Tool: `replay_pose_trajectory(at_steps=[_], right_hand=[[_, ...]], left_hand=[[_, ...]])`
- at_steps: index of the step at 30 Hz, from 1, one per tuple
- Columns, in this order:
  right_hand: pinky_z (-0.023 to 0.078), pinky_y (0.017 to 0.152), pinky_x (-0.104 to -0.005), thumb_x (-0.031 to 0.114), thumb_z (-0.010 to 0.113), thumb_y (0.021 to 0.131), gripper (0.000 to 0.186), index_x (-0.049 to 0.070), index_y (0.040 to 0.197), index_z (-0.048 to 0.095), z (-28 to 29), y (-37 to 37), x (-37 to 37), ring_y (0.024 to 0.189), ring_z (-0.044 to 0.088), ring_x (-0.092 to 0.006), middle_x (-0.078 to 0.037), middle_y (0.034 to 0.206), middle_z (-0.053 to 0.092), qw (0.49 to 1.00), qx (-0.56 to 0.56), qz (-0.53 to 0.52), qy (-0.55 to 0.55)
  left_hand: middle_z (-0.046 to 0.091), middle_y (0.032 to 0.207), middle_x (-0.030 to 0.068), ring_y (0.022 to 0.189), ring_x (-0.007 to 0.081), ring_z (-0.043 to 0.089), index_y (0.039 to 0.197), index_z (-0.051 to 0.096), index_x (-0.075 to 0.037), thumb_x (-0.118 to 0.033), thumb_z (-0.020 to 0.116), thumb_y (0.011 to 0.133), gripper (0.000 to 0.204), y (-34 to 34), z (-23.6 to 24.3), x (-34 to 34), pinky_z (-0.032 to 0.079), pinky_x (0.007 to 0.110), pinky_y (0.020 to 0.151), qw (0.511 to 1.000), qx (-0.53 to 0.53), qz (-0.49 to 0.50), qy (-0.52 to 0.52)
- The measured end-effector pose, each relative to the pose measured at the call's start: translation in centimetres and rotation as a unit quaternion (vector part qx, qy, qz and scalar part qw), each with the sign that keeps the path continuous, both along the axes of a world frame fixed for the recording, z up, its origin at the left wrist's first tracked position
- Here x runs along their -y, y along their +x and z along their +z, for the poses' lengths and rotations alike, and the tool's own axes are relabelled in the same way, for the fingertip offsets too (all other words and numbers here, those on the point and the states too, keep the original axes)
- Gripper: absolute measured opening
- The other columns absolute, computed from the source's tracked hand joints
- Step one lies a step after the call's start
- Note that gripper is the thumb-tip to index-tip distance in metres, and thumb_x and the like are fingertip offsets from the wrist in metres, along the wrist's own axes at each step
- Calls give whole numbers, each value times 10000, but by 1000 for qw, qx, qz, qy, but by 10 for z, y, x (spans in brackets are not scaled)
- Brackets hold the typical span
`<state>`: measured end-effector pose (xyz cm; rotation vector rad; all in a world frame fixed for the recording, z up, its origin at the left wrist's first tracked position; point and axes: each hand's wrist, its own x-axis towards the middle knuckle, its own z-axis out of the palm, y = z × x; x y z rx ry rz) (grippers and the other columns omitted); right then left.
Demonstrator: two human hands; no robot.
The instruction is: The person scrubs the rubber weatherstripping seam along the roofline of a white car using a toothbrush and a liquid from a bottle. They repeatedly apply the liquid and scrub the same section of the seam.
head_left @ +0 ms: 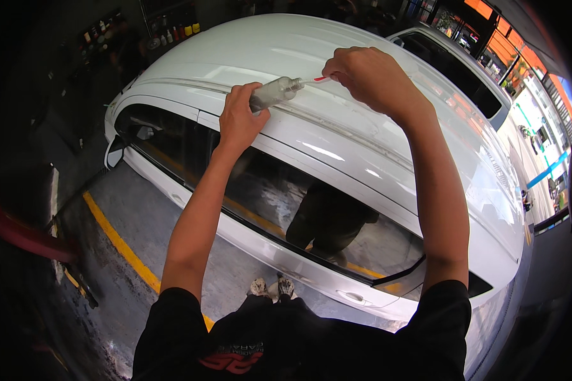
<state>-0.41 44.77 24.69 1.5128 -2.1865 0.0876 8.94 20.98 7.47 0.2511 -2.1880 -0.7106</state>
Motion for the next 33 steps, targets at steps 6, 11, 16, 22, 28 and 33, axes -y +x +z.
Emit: replay_pose_trajectory(at_steps=[6, 11, 16, 22, 28, 33], right_hand=[[557, 836, -430, 105, 625, 991, 181, 72, 1080, 779, -5, -40, -8, 903, 721, -329, -129, 979, 766, 991, 115, -51, -47], [544, 838, -435, 99, 609, 998, 208, 51, 1123, 768, -65, -58, -9, 933, 706, -345, -155, 1039, 739, 957, 260, -37, -125], [578, 819, -438, 48, 649, 934, 261, 95, 1156, 778, -160, -51, 51, 960, 688, -330, -157, 996, 669, 971, 209, -51, -100], [596, 614, -399, 37, 652, 892, 315, 79, 1191, 745, -192, -10, 53, 878, 675, -288, -157, 1036, 596, 982, 116, -114, -95], [589, 571, -394, 28, 638, 920, 281, 48, 1186, 726, -181, -29, 148, 723, 701, -266, -143, 985, 561, 995, 38, -92, -32], [578, 538, -397, 46, 645, 940, 268, 44, 1196, 724, -181, -18, 148, 579, 671, -275, -176, 1026, 584, 995, 35, -95, 7]], left_hand=[[614, 1204, 102, 1152, 323, 613, 1311, 617, -110, -116, 756, 784, 545, -27, -13, 39, 517, 429, 977, 998, 45, 45, -3], [620, 1228, 117, 1160, 334, 621, 1322, 601, -99, -139, 767, 791, 557, -37, -29, 80, 519, 446, 985, 994, 14, 81, 67], [636, 1300, 204, 1188, 318, 620, 1402, 533, 1, -238, 792, 900, 613, -70, -43, 112, 478, 402, 1045, 988, -73, 63, 123], [536, 1411, 242, 1297, 388, 554, 1502, 414, 14, -338, 725, 987, 697, -89, -56, 179, 443, 453, 1105, 971, -157, 112, 138], [575, 1359, 246, 1233, 332, 579, 1508, 372, 17, -353, 699, 1009, 703, -113, -56, 195, 441, 418, 1082, 955, -201, 119, 182], [579, 1349, 220, 1225, 296, 577, 1496, 382, 16, -336, 704, 1011, 680, -63, -61, 217, 443, 398, 1072, 947, -224, 96, 208]])
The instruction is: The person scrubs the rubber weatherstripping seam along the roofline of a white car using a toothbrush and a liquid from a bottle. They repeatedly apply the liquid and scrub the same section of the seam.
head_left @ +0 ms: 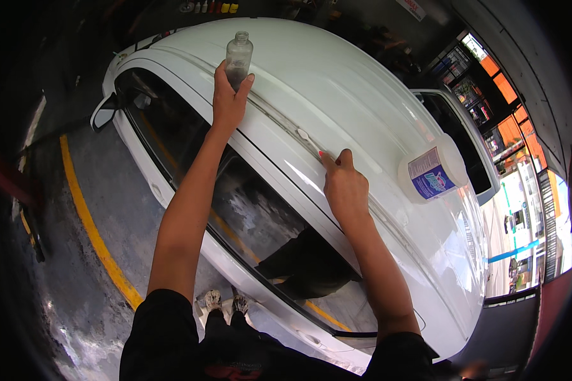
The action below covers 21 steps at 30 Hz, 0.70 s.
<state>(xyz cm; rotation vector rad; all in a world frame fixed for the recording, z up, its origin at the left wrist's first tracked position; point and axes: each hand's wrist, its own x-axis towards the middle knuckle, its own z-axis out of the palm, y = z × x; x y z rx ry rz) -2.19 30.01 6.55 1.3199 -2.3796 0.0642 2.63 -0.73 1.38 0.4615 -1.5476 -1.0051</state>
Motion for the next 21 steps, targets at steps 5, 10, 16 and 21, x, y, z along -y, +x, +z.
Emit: replay_pose_trajectory(at_steps=[5, 10, 16, 21], right_hand=[[586, 553, -422, 74, 654, 942, 180, 18, 1084, 750, 5, -24, 105, 651, 718, -338, -209, 1046, 611, 998, -20, 56, -14], [612, 676, -470, 18, 653, 886, 213, 54, 1073, 748, 16, -1, 151, 751, 732, -389, -229, 1081, 621, 998, -11, 33, 56], [621, 703, -462, -12, 680, 832, 231, 30, 1044, 760, 6, 7, 169, 786, 740, -398, -232, 1062, 637, 998, -18, 30, 54], [604, 781, -477, -32, 667, 830, 365, 89, 1151, 791, 13, -22, 213, 844, 732, -399, -211, 1059, 661, 997, -30, 69, 27]], left_hand=[[549, 1401, 235, 1291, 340, 560, 1498, 390, 20, -321, 722, 987, 699, 66, -15, -42, 436, 429, 1099, 997, 4, -60, 51], [582, 1356, 190, 1270, 286, 569, 1493, 411, 1, -306, 721, 983, 671, 165, -68, -74, 431, 398, 1089, 990, 48, -54, 118], [575, 1350, 185, 1255, 295, 582, 1492, 405, -7, -230, 759, 953, 682, 238, -137, -123, 447, 410, 1071, 973, 87, -106, 188], [556, 1310, 193, 1223, 326, 597, 1476, 420, 3, -205, 769, 939, 673, 253, -177, -167, 457, 416, 1056, 955, 91, -163, 229]])
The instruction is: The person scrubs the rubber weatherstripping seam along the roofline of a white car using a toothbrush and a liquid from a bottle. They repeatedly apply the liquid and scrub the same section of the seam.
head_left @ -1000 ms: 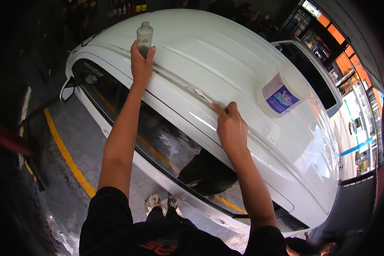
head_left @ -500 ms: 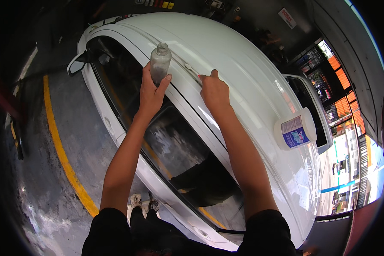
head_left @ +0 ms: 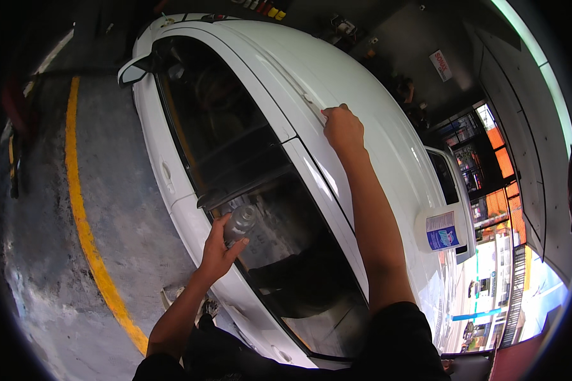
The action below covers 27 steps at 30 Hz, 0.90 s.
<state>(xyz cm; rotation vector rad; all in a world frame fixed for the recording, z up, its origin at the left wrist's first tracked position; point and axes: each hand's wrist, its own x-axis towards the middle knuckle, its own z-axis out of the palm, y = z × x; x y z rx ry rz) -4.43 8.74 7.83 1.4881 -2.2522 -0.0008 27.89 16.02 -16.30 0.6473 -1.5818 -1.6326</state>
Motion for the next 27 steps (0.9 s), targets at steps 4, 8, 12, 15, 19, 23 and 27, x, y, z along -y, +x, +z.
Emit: replay_pose_trajectory(at_steps=[4, 8, 12, 15, 19, 23, 27], right_hand=[[600, 778, -472, -18, 647, 864, 384, 123, 1191, 791, 1, 27, -37, 842, 729, -401, -217, 1089, 672, 998, 20, -52, 20], [599, 795, -468, -5, 620, 896, 385, 136, 1215, 784, -6, 1, -6, 851, 729, -403, -213, 1097, 671, 999, 1, -31, 14], [603, 815, -463, 0, 612, 908, 394, 170, 1219, 786, 0, 14, 3, 870, 734, -404, -210, 1085, 669, 999, -25, -32, 27], [604, 810, -471, 12, 612, 917, 384, 165, 1225, 782, -3, 41, -35, 869, 732, -407, -201, 1056, 661, 996, -10, -81, 42], [608, 778, -475, 26, 617, 921, 377, 163, 1236, 774, -3, 24, -42, 830, 728, -408, -201, 1045, 660, 997, -31, -64, 29], [599, 760, -493, 15, 616, 915, 385, 160, 1239, 767, 2, 20, -47, 821, 722, -409, -213, 1057, 656, 996, -55, -49, 46], [592, 713, -495, 87, 667, 921, 359, 209, 1242, 769, -5, 39, -174, 760, 715, -391, -166, 980, 638, 990, -32, -133, 33]], left_hand=[[556, 1304, 195, 1210, 331, 605, 1460, 450, 11, -197, 786, 925, 664, 31, -25, -23, 474, 409, 1031, 999, 1, -3, 39], [563, 1296, 193, 1200, 350, 610, 1448, 477, -10, -218, 798, 919, 653, 31, -16, -43, 486, 412, 1018, 997, 25, -69, 31], [568, 1279, 201, 1179, 380, 609, 1440, 497, -35, -226, 803, 914, 638, 31, -13, -47, 490, 437, 1015, 995, 20, -95, -12], [568, 1294, 182, 1224, 308, 596, 1452, 472, -1, -197, 804, 916, 661, 45, -21, -43, 464, 384, 1048, 997, 15, -72, 1], [575, 1288, 191, 1206, 377, 606, 1446, 510, -45, -259, 814, 899, 661, 48, -18, -52, 492, 440, 1020, 995, 21, -92, 23], [579, 1288, 176, 1195, 363, 609, 1440, 518, -49, -247, 813, 895, 651, 43, -16, -56, 500, 431, 1004, 994, 25, -110, 4], [568, 1297, 162, 1214, 288, 595, 1427, 502, -12, -170, 844, 862, 679, 57, -14, -43, 493, 395, 1011, 994, 16, -101, 38]])
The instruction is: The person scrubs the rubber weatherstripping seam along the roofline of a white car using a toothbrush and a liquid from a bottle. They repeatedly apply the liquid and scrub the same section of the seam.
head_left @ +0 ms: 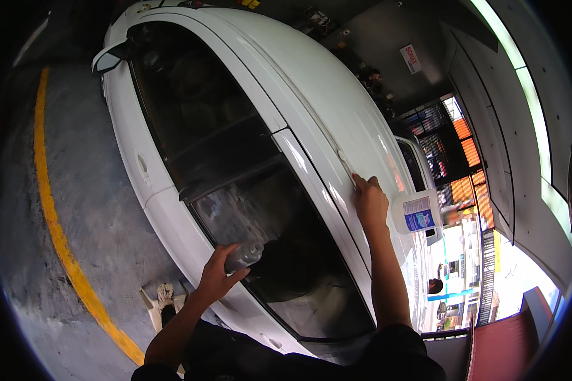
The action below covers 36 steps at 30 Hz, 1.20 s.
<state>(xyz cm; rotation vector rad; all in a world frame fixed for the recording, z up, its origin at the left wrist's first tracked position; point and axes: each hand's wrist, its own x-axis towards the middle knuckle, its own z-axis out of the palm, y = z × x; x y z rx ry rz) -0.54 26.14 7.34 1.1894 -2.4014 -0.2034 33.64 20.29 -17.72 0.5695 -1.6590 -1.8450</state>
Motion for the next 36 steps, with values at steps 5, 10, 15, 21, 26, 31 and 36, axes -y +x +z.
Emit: replay_pose_trajectory(at_steps=[5, 10, 15, 21, 26, 31, 36], right_hand=[[593, 688, -498, 100, 659, 929, 349, 210, 1242, 766, -2, 0, 18, 745, 716, -391, -171, 980, 636, 999, -15, 0, -30], [601, 682, -481, 58, 616, 939, 373, 186, 1264, 747, -5, 1, 60, 745, 717, -388, -191, 1011, 639, 999, -18, 34, -33], [584, 663, -489, 126, 655, 967, 306, 224, 1231, 774, -6, 16, -58, 729, 709, -370, -143, 934, 621, 992, 38, -74, -96], [594, 704, -510, 48, 622, 914, 373, 190, 1227, 767, -8, 10, -2, 758, 716, -415, -191, 1052, 632, 995, 24, -43, -91], [603, 701, -494, 54, 622, 916, 403, 218, 1256, 764, -2, 21, -79, 755, 725, -387, -172, 1030, 631, 985, 71, -126, -99], [600, 709, -485, 39, 623, 900, 394, 201, 1227, 770, -6, 8, -61, 765, 725, -392, -179, 1050, 639, 984, 68, -93, -134], [602, 698, -477, 3, 646, 848, 432, 172, 1228, 763, 8, 15, -55, 758, 721, -395, -188, 1058, 633, 989, 68, -73, -113]], left_hand=[[581, 1287, 173, 1184, 341, 616, 1412, 532, -26, -215, 842, 862, 659, 2, -10, -5, 512, 441, 985, 999, 7, -20, -33], [575, 1282, 167, 1184, 322, 611, 1414, 521, -25, -168, 852, 847, 672, 3, 5, -3, 506, 421, 994, 999, 15, -28, -26], [562, 1293, 152, 1197, 295, 600, 1422, 512, -22, -144, 856, 840, 687, 17, 7, 3, 493, 404, 1011, 999, 31, -18, 4], [561, 1296, 142, 1212, 272, 582, 1431, 504, -13, -141, 846, 844, 691, 0, 15, -9, 473, 399, 1035, 998, 26, -64, -15], [566, 1306, 137, 1220, 250, 572, 1424, 508, -9, -158, 847, 839, 693, 7, 30, -4, 462, 399, 1047, 998, 33, -60, 15], [565, 1321, 145, 1232, 251, 565, 1427, 498, -9, -185, 843, 852, 693, -14, 34, -11, 454, 400, 1058, 994, 19, -104, 11], [567, 1323, 150, 1232, 249, 565, 1434, 484, 1, -184, 845, 851, 710, -22, 43, -10, 451, 401, 1062, 995, 33, -89, -19]])
